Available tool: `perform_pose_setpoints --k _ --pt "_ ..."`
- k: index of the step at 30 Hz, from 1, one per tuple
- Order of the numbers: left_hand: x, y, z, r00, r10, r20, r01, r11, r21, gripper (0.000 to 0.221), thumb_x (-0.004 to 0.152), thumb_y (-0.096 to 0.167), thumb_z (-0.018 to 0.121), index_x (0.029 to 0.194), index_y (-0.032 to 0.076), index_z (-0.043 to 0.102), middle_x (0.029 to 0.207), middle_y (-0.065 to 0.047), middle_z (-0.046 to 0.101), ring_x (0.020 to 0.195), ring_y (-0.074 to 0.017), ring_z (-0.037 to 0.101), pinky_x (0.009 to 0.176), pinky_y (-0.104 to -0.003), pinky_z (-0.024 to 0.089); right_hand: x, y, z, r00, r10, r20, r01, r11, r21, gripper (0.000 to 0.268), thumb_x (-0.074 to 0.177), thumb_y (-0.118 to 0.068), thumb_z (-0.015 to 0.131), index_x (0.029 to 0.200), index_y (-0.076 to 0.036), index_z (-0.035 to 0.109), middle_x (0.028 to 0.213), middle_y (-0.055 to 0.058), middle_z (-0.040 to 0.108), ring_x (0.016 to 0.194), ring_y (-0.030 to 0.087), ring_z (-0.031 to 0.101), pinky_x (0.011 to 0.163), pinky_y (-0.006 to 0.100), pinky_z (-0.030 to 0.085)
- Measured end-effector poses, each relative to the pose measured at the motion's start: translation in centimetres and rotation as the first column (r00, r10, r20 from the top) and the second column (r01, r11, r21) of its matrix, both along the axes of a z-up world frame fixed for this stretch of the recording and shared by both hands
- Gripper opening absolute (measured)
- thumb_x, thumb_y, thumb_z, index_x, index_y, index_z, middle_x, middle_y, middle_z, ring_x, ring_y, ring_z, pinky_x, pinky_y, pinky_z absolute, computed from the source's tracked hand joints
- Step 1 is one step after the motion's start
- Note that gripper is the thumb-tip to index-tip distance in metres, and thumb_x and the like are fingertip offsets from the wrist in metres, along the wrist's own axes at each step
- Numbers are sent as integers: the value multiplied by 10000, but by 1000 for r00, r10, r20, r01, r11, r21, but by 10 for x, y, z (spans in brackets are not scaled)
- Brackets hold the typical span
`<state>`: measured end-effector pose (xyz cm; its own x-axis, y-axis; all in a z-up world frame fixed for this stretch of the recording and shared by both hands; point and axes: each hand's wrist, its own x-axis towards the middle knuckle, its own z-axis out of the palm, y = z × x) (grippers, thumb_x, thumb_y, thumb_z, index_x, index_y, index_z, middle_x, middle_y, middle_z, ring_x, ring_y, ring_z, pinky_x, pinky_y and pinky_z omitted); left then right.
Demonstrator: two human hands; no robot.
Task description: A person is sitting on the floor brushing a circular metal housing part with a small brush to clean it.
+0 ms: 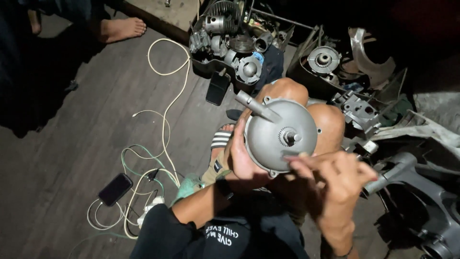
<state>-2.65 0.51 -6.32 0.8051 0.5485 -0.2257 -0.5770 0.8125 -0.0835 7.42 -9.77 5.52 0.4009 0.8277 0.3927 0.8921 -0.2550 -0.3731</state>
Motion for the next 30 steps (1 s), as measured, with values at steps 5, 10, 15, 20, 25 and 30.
perform_pose_setpoints --k 5,10,15,20,25,30 --pt "2 2 -3 1000 16 -21 -16 999 -35 678 1047 559 459 1515 67 470 1396 -186 601 1207 -326 634 997 -482 548 5 -2 6 998 6 -69 -6 1000 -3 164 841 -192 854 919 -92 751 806 -6 587 798 164 466 967 361 237" --pt "2 0 2 998 37 -42 -38 999 -26 721 1032 579 450 1496 28 479 1390 -200 598 1197 -325 635 986 -447 551 3 -4 -6 998 40 -40 -38 998 55 209 842 -281 822 871 -102 720 787 -6 569 841 180 470 998 393 195" --pt "1 0 2 999 32 -43 -35 997 -68 654 1054 548 453 1513 83 473 1386 -173 607 1197 -303 640 991 -451 556 12 -1 2 999 -41 24 41 999 2 157 913 -193 854 927 -65 765 802 25 523 816 195 427 959 387 216" --pt "1 3 13 991 124 -56 -123 992 32 472 1098 460 408 1499 219 470 1444 -138 567 1257 -297 592 1046 -478 503 1 2 13 993 20 -112 -18 1000 18 134 802 -188 848 831 -107 745 769 -10 556 808 175 489 991 386 231" --pt "-5 3 9 993 54 -109 -61 996 -61 511 1065 509 445 1493 235 506 1412 -103 609 1219 -258 626 994 -429 542 1 4 8 999 -35 0 35 999 33 399 850 -179 884 662 -73 549 750 48 443 775 231 396 1012 428 220" --pt "-8 8 21 993 12 -116 -37 975 -220 636 982 563 545 1416 98 569 1321 -120 656 1137 -270 664 969 -463 558 14 8 16 998 -45 -45 45 999 -2 146 842 -88 856 962 -44 788 840 49 588 822 204 466 970 375 273"
